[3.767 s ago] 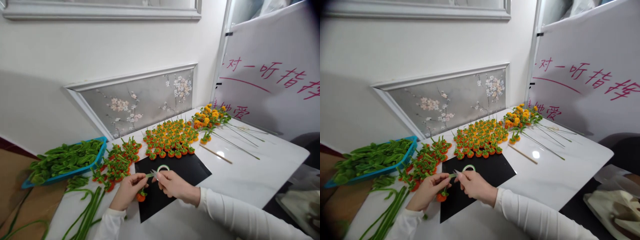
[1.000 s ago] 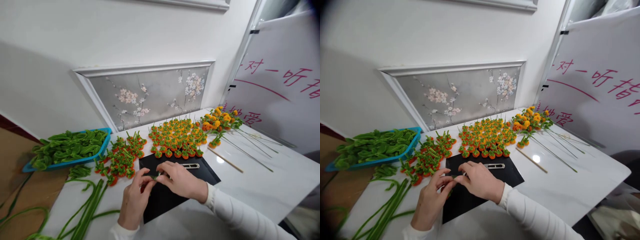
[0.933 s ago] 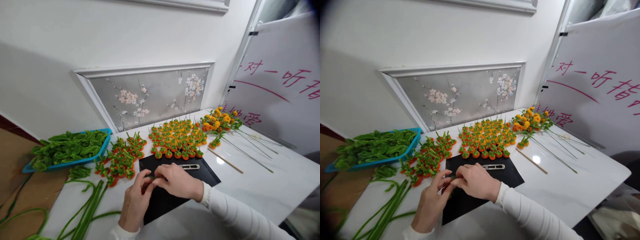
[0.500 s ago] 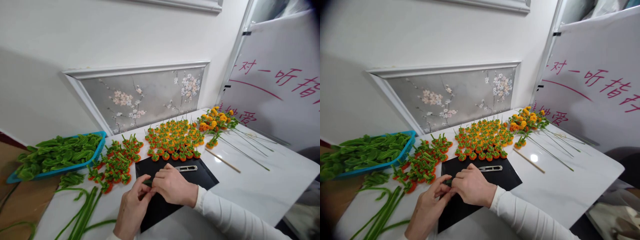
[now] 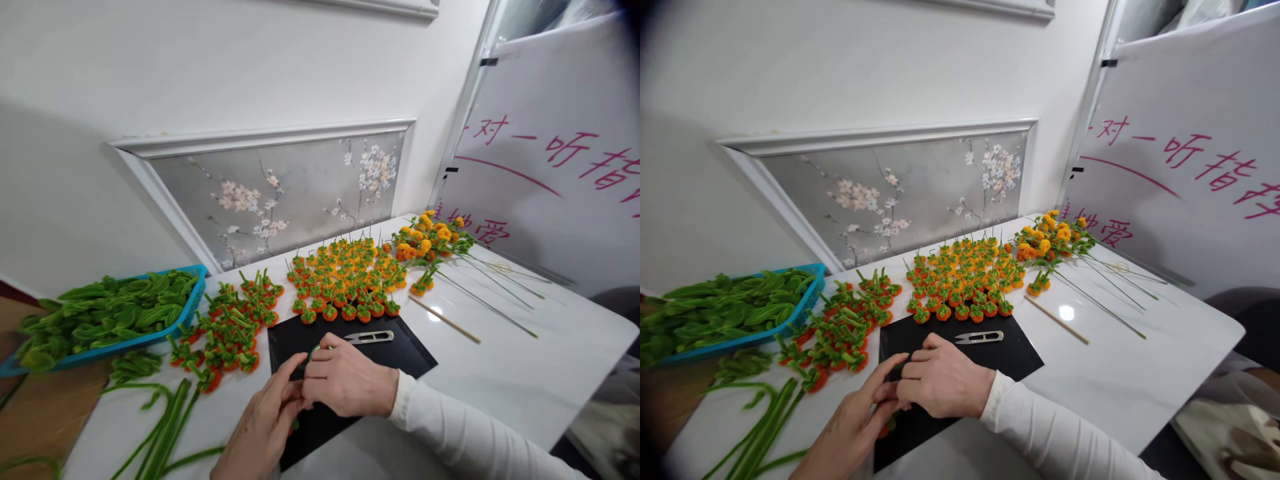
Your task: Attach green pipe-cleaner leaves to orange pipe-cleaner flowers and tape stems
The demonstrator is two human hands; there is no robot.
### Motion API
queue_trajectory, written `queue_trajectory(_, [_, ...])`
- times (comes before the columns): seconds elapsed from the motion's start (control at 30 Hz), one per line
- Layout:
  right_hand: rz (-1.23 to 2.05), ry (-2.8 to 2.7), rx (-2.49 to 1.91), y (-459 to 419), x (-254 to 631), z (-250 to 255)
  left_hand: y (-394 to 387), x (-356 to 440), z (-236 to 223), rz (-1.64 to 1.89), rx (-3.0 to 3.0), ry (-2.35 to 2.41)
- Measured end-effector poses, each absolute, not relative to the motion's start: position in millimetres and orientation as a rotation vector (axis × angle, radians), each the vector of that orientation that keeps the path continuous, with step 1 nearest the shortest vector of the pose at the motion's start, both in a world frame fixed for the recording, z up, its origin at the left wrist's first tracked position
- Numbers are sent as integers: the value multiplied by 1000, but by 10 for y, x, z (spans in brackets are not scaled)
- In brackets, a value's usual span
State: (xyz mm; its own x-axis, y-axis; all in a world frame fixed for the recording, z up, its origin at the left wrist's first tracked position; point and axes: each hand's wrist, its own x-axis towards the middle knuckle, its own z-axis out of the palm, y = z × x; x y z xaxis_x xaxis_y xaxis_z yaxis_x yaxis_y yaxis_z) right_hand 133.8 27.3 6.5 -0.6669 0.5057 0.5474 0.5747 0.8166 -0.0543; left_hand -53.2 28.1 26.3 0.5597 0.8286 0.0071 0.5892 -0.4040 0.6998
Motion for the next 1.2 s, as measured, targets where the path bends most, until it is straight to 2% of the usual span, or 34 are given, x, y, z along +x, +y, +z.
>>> queue_trajectory(0.27, [-242, -2382, -952, 254, 1299, 81, 330, -479, 211, 712, 2219, 1237])
queue_trajectory(0.77, [-231, -2540, -744, 251, 1363, 137, 293, -567, 299, 498, 2192, 1170])
queue_trajectory(1.2, [-216, -2573, -959, 240, 1357, 147, 331, -507, 254, 593, 2204, 1234])
